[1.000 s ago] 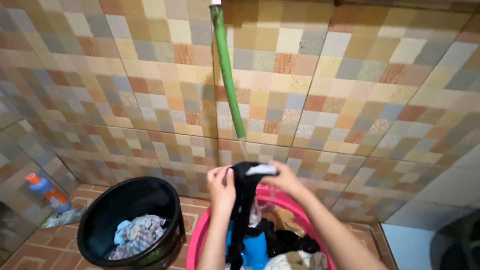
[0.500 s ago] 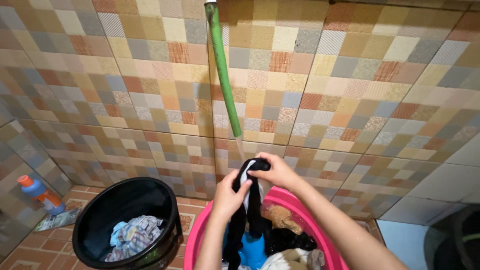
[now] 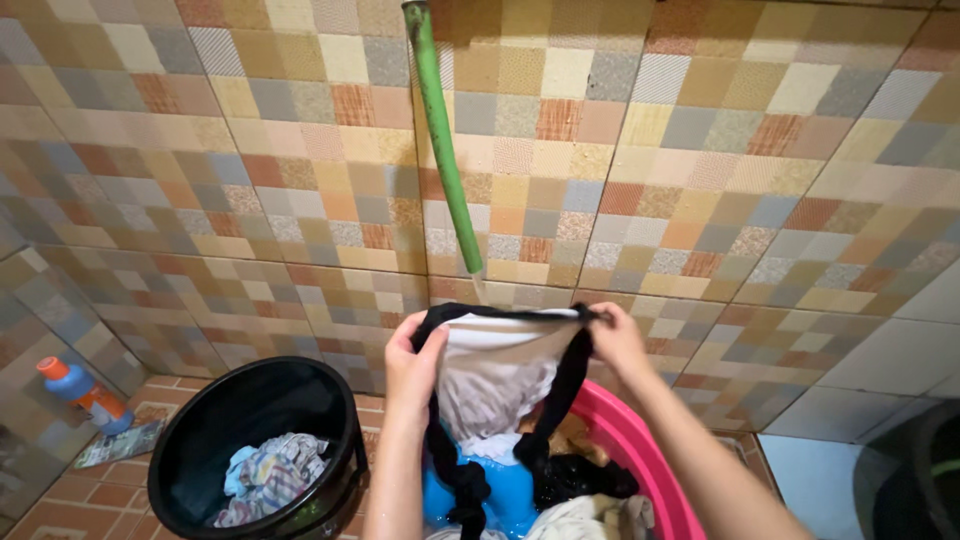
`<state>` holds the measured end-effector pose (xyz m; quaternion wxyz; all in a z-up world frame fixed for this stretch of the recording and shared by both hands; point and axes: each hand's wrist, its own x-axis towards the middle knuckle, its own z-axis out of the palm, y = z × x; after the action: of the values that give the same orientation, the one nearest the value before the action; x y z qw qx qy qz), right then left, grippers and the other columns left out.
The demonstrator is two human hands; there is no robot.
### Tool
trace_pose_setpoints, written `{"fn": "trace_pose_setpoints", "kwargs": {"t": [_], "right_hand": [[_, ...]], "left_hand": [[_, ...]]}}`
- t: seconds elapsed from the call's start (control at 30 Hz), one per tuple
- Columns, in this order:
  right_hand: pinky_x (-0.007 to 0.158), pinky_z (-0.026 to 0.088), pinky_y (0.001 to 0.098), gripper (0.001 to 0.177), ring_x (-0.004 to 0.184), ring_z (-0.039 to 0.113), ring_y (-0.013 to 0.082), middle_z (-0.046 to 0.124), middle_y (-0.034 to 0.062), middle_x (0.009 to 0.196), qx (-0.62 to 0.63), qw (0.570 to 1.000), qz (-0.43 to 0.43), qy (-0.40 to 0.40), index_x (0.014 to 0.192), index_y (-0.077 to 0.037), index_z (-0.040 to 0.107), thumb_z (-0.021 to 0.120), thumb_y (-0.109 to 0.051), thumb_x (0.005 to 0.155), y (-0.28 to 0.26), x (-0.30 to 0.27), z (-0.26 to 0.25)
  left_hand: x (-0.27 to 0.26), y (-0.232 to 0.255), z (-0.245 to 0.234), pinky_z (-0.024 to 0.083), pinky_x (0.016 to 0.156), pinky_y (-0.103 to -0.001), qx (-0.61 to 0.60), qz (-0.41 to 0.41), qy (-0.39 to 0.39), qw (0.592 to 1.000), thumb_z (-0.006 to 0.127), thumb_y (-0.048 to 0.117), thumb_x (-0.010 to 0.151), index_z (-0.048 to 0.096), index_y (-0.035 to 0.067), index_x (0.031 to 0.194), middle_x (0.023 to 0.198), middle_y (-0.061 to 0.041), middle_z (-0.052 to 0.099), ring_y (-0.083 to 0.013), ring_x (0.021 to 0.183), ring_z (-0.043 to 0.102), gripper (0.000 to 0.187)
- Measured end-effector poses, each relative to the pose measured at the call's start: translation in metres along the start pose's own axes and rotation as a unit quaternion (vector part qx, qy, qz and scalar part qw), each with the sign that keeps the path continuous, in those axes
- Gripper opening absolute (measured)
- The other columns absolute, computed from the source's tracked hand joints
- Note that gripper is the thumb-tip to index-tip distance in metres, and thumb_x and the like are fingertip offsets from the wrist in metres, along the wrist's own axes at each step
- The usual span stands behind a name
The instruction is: The person washes clothes by hand in a pink basin using water from a hose, scrubbing and wringing various items including a patterned cloth and a black garment.
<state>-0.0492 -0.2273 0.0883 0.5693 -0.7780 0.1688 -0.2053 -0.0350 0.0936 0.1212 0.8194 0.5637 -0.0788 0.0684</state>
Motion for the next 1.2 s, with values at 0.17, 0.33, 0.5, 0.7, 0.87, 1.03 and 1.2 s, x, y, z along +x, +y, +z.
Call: {"fn": "trace_pose_setpoints", "kwargs": {"t": [0.17, 0.33, 0.5, 0.7, 0.87, 1.03, 1.2], "right_hand": [[0.075, 0.053, 0.0265, 0.052, 0.079, 0.067, 0.0109, 0.077, 0.0009, 0.082, -0.063, 0.982, 0.022, -0.174, 0.085, -0.009, 0.080, 0.058, -0.055, 0.094, -0.033, -0.005, -0.023], [0.063, 0.048, 0.0305, 0.030, 0.070, 0.058, 0.0114, 0.065, 0.0005, 0.072, -0.250, 0.911, -0.135, -0.298, 0.084, -0.009, 0.075, 0.081, -0.038, 0.086, -0.027, -0.014, -0.001], [0.060, 0.051, 0.0279, 0.012, 0.071, 0.062, 0.0089, 0.069, -0.0052, 0.079, 0.114, 0.974, 0.020, -0.197, 0.098, -0.017, 0.070, 0.069, -0.013, 0.086, -0.001, 0.017, 0.046], [0.065, 0.051, 0.0257, 0.012, 0.074, 0.061, 0.0102, 0.070, 0.0055, 0.087, 0.084, 0.980, -0.082, -0.159, 0.104, -0.003, 0.072, 0.070, -0.007, 0.092, -0.019, 0.022, 0.116], [0.073, 0.056, 0.0285, 0.033, 0.086, 0.069, 0.0147, 0.072, 0.0058, 0.099, 0.248, 0.924, 0.094, -0.275, 0.104, -0.007, 0.074, 0.055, -0.003, 0.077, -0.067, 0.005, 0.088], [0.092, 0.054, 0.0390, 0.055, 0.107, 0.061, 0.0202, 0.066, 0.0072, 0.118, 0.232, 0.931, -0.149, -0.239, 0.133, 0.003, 0.062, 0.059, -0.003, 0.079, -0.036, -0.005, 0.067], [0.094, 0.050, 0.0475, 0.121, 0.108, 0.059, 0.0361, 0.060, 0.0204, 0.122, 0.076, 0.961, -0.201, -0.173, 0.157, -0.017, 0.011, 0.087, -0.017, 0.063, 0.028, -0.071, 0.098]], "left_hand": [[0.004, -0.009, -0.014, 0.052, 0.072, -0.030, 0.155, 0.042, 0.097, 0.982, 0.074, 0.011, 0.083, 0.071, 0.003, 0.100, 0.084, -0.005, 0.072, -0.0149, 0.078, 0.065, 0.019], [0.004, -0.021, -0.021, 0.053, 0.072, -0.033, 0.328, 0.007, 0.122, 0.937, 0.075, 0.020, 0.078, 0.076, 0.007, 0.093, 0.079, -0.005, 0.073, -0.0153, 0.073, 0.067, 0.020], [0.034, -0.079, -0.007, 0.048, 0.072, -0.038, 0.111, -0.137, 0.037, 0.984, 0.071, 0.017, 0.086, 0.075, -0.009, 0.091, 0.088, -0.016, 0.071, -0.0221, 0.080, 0.061, 0.027], [0.068, -0.106, 0.064, 0.049, 0.077, -0.034, 0.035, -0.047, 0.021, 0.998, 0.066, 0.013, 0.088, 0.059, -0.001, 0.119, 0.098, -0.009, 0.069, -0.0194, 0.087, 0.063, 0.035], [0.050, -0.076, 0.066, 0.057, 0.079, -0.036, 0.270, 0.070, -0.078, 0.957, 0.075, 0.007, 0.078, 0.052, -0.002, 0.123, 0.108, -0.018, 0.066, -0.0278, 0.096, 0.068, 0.051], [0.046, -0.066, 0.056, 0.055, 0.088, -0.032, 0.224, 0.144, -0.084, 0.960, 0.076, 0.006, 0.083, 0.057, 0.000, 0.126, 0.108, -0.014, 0.075, -0.0214, 0.101, 0.070, 0.047], [0.021, -0.025, 0.093, 0.053, 0.094, -0.031, 0.052, 0.110, -0.076, 0.990, 0.069, 0.004, 0.094, 0.067, 0.002, 0.123, 0.113, -0.010, 0.074, -0.0177, 0.104, 0.068, 0.029]]}}
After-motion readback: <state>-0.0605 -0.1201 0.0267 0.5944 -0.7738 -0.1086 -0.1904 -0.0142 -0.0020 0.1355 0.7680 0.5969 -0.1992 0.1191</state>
